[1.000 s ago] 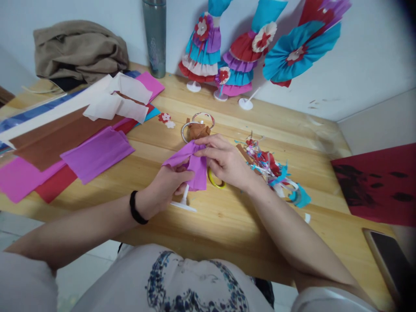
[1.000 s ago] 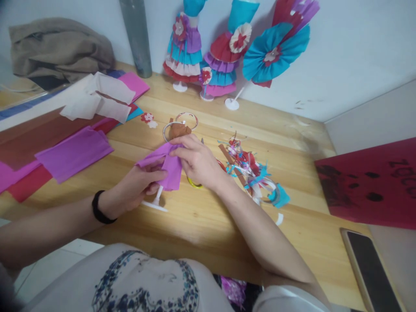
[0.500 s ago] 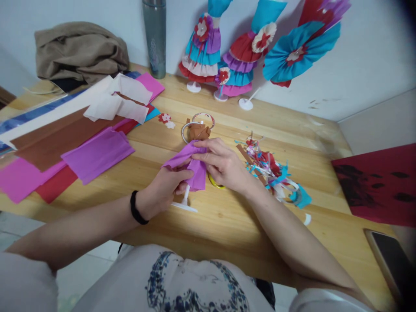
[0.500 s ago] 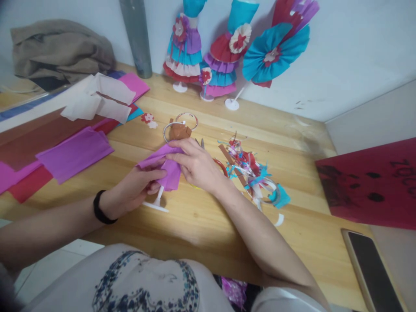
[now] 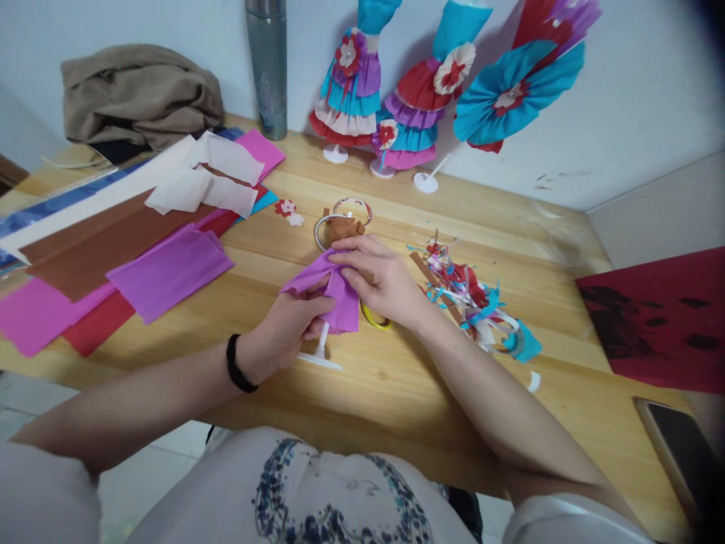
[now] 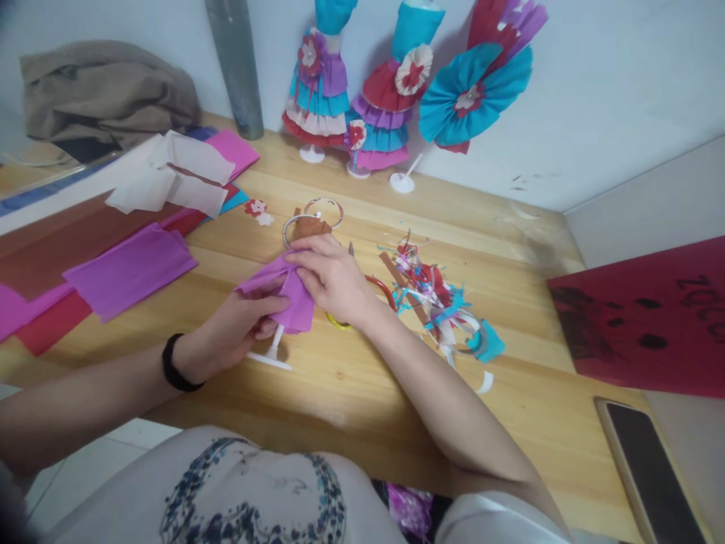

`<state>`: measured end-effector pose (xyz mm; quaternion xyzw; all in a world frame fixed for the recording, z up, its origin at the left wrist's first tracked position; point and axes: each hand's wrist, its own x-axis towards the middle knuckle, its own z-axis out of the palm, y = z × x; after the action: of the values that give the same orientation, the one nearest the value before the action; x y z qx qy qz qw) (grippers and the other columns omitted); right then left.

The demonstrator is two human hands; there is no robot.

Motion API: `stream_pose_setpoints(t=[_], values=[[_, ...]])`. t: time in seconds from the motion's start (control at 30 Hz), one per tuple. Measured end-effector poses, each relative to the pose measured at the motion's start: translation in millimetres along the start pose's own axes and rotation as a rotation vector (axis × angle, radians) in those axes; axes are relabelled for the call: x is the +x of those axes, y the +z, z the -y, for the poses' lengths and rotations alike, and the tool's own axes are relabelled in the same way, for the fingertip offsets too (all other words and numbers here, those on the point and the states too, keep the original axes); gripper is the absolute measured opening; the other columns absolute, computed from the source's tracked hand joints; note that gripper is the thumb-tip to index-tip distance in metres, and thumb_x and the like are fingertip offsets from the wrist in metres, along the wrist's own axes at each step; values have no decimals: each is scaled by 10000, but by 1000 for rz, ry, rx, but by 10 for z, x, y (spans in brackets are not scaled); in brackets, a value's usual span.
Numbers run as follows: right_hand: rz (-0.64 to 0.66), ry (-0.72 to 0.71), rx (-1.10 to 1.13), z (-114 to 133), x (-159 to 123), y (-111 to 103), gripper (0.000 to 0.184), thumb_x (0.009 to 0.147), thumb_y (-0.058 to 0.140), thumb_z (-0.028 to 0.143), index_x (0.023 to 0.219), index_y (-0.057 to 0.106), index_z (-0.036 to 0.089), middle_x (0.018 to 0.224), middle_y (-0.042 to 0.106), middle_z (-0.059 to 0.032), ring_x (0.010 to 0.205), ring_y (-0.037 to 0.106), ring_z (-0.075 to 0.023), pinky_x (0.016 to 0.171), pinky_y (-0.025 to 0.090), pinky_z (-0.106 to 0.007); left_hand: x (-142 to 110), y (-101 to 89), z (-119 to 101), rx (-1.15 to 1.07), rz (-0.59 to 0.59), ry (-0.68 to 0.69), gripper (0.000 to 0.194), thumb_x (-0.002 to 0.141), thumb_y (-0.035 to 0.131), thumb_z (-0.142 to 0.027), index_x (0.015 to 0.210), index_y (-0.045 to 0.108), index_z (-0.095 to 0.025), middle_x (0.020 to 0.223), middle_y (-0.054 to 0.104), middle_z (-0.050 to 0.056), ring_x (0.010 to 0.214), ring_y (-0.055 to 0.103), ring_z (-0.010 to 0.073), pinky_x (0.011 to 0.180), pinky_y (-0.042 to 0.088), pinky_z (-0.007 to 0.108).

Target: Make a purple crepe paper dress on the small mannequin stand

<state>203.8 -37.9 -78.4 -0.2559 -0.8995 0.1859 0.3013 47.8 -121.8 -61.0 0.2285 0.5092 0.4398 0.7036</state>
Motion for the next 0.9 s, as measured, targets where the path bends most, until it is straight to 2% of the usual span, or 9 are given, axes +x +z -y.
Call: stream_pose_setpoints(t=[0.17, 0.37, 0.67, 0.77, 0.9], values=[[61, -34, -11, 23, 108, 57, 235, 872, 565, 139, 1031, 720, 214, 1147, 700, -95, 1077, 625, -256, 954, 501, -472, 2, 11, -5, 35, -28, 22, 182, 644, 645, -139, 749, 499, -165, 511, 399, -106, 370, 280, 7, 349, 185, 133], [100, -15, -34, 113, 161, 41, 189, 901, 548, 171, 876, 731, 209, 1016, 717, -89, 970, 621, -250, 871, 499, -438, -16, 25, -21, 31, -81, 5, 172, 653, 616, -129, 719, 465, -177, 484, 385, -99, 373, 305, 20, 355, 196, 139], [36, 136, 238, 89, 170, 12, 147, 836, 586, 142, 791, 707, 212, 907, 718, -56, 904, 659, -207, 848, 516, -380, -9, 3, -11, 0, -30, -10, 191, 626, 637, -138, 704, 466, -174, 496, 376, -101, 371, 278, 9, 358, 166, 136], [53, 123, 243, 116, 185, 0, 137, 816, 594, 133, 823, 709, 207, 916, 717, -66, 919, 658, -215, 864, 519, -393, -1, 3, -3, -7, -22, -18, 206, 621, 648, -131, 697, 462, -175, 496, 369, -103, 372, 259, 7, 358, 157, 138], [102, 68, 106, 180, 214, 41, 179, 793, 628, 131, 914, 725, 220, 1013, 716, -71, 988, 639, -245, 891, 516, -421, -4, 16, 1, -2, -24, 12, 218, 641, 664, -122, 667, 453, -172, 487, 355, -99, 384, 248, 9, 364, 168, 144]])
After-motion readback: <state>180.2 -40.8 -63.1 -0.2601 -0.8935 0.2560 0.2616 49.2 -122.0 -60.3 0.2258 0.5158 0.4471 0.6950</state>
